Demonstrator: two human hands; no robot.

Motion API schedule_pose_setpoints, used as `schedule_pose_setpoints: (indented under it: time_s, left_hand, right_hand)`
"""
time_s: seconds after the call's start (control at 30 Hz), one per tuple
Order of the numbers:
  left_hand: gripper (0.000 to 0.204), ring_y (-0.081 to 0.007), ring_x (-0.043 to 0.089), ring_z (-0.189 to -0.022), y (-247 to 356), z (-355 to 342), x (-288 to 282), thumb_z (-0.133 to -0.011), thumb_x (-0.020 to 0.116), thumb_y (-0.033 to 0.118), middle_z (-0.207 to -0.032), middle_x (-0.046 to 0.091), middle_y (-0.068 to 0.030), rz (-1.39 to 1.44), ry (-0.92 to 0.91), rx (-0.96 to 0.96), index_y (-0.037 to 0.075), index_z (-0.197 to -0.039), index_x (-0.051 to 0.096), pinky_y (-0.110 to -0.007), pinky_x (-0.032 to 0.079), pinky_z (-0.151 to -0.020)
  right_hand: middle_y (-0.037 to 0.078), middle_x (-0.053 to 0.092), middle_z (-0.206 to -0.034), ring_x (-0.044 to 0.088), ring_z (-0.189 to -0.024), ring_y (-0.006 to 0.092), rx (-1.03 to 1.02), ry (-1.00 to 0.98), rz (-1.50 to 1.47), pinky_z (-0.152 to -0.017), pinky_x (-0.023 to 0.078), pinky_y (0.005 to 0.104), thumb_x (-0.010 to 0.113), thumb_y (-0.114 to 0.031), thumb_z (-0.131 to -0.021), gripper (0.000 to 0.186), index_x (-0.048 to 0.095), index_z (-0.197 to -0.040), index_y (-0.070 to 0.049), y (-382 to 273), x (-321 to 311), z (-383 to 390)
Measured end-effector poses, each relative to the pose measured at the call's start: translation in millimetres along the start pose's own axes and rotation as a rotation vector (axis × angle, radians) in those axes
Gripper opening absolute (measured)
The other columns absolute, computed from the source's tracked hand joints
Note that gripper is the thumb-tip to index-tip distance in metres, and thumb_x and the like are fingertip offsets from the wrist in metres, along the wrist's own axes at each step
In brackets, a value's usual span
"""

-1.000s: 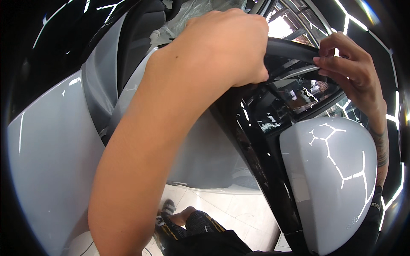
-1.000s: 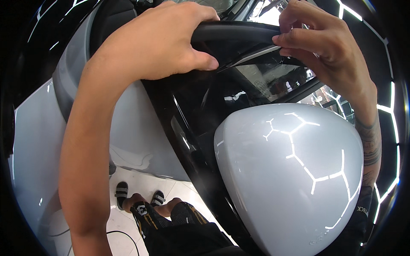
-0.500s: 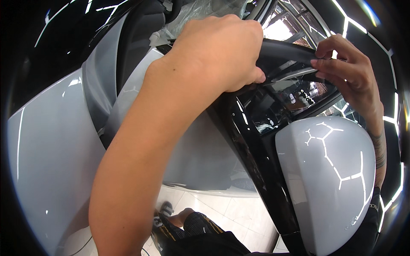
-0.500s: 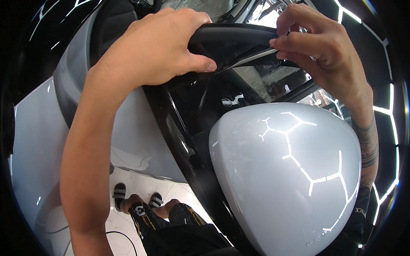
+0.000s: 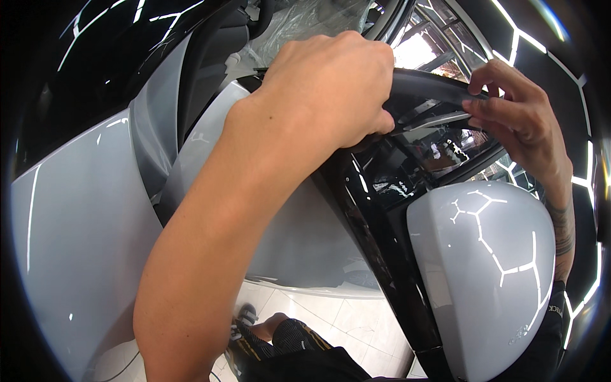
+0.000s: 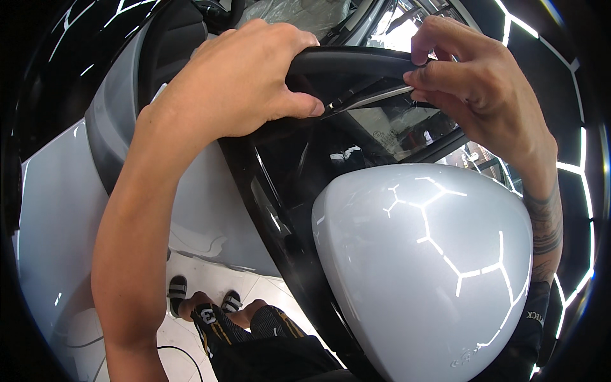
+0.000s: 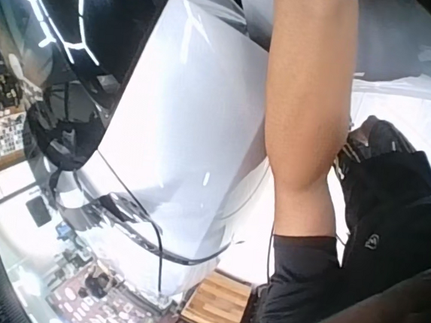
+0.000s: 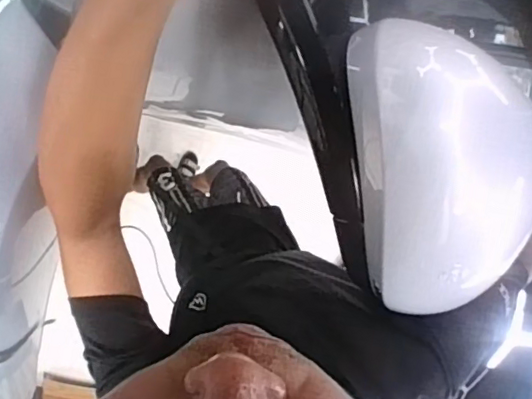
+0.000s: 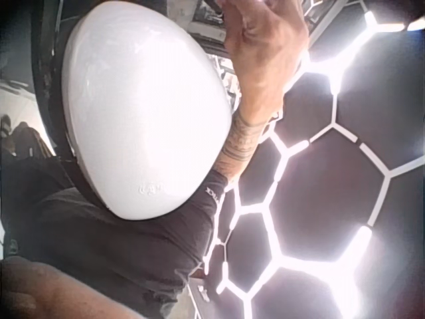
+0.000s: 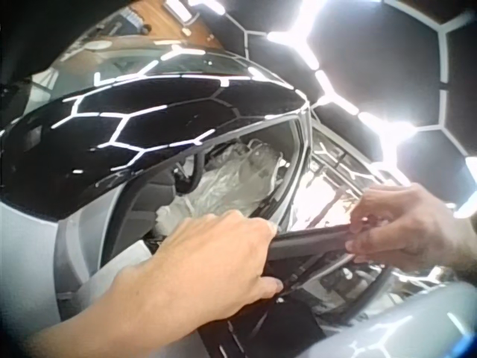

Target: The person uses a small blade to trim a piece of dark window film applied to the exterior of a car door window. They carefully cut along the edge of the window frame, remove the excess film, and discard the scrap piece into a nearby bin.

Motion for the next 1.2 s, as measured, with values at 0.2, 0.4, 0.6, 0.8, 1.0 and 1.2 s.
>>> schedule_pose_setpoints:
  time_s: [0.2, 0.4, 0.6, 0.8, 1.0, 1.2]
  left_hand:
    - [0.058, -0.0337, 0.064, -0.100, -1.2, 0.0, 0.1, -0.073, 0.077, 0.038, -0.102, 0.067, -0.0189, -0.007, 0.011, -0.006, 0.004, -0.118, 0.064, -0.044, 0.050, -0.089]
    - [0.059, -0.0328, 0.063, -0.102, -3.0, -0.5, 1.0, -0.073, 0.077, 0.038, -0.104, 0.067, -0.0180, -0.011, 0.005, -0.004, 0.002, -0.118, 0.064, -0.043, 0.049, -0.091]
    - [0.060, -0.0317, 0.061, -0.104, -4.2, 0.2, 0.1, -0.072, 0.077, 0.037, -0.104, 0.067, -0.0171, 0.015, 0.007, -0.009, 0.002, -0.119, 0.063, -0.042, 0.048, -0.092]
    - [0.060, -0.0317, 0.061, -0.103, -5.9, 1.2, 0.5, -0.072, 0.077, 0.038, -0.102, 0.067, -0.0169, 0.003, 0.041, 0.001, 0.002, -0.119, 0.064, -0.042, 0.048, -0.091]
    - [0.058, -0.0323, 0.061, -0.100, -6.7, 1.1, 0.1, -0.072, 0.077, 0.038, -0.101, 0.067, -0.0161, 0.002, 0.004, -0.041, 0.005, -0.119, 0.064, -0.042, 0.048, -0.089]
    - [0.058, -0.0326, 0.060, -0.101, -10.7, 1.0, -0.8, -0.072, 0.077, 0.038, -0.102, 0.066, -0.0151, 0.009, 0.020, -0.043, 0.007, -0.118, 0.064, -0.042, 0.048, -0.089]
  right_hand:
    - [0.009, 0.057, -0.091, 0.056, -0.070, 0.0173, -0.025, 0.046, -0.043, -0.054, 0.046, 0.0315, 0.076, -0.004, -0.074, 0.009, 0.070, -0.080, -0.003, -0.2, -1.4, -1.1]
    - [0.009, 0.058, -0.089, 0.057, -0.067, 0.0165, 0.036, 0.029, -0.063, -0.053, 0.045, 0.0302, 0.076, -0.002, -0.073, 0.011, 0.070, -0.081, -0.003, 4.0, -0.7, 3.6]
    - [0.009, 0.058, -0.090, 0.055, -0.067, 0.0156, 0.055, 0.071, -0.089, -0.052, 0.044, 0.0300, 0.075, 0.000, -0.073, 0.011, 0.070, -0.081, -0.003, 5.6, -1.2, 7.9]
    - [0.008, 0.057, -0.092, 0.054, -0.067, 0.0153, 0.092, 0.084, -0.136, -0.054, 0.043, 0.0293, 0.075, 0.001, -0.073, 0.011, 0.070, -0.081, -0.003, 9.0, 0.4, 12.7]
    - [0.008, 0.057, -0.094, 0.052, -0.069, 0.0157, 0.156, 0.114, -0.136, -0.056, 0.043, 0.0310, 0.076, 0.001, -0.071, 0.013, 0.071, -0.081, -0.004, 11.2, 1.3, 20.3]
    - [0.008, 0.056, -0.098, 0.051, -0.072, 0.0161, 0.241, 0.150, -0.130, -0.058, 0.043, 0.0308, 0.078, -0.002, -0.069, 0.015, 0.071, -0.082, -0.006, 9.7, -0.8, 25.3]
Point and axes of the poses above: each hand's wrist, its own z-axis away from the middle knuckle, its own x-axis out of the palm, y = z × x, the point moved 6 cm from there along -z, towards the middle knuckle
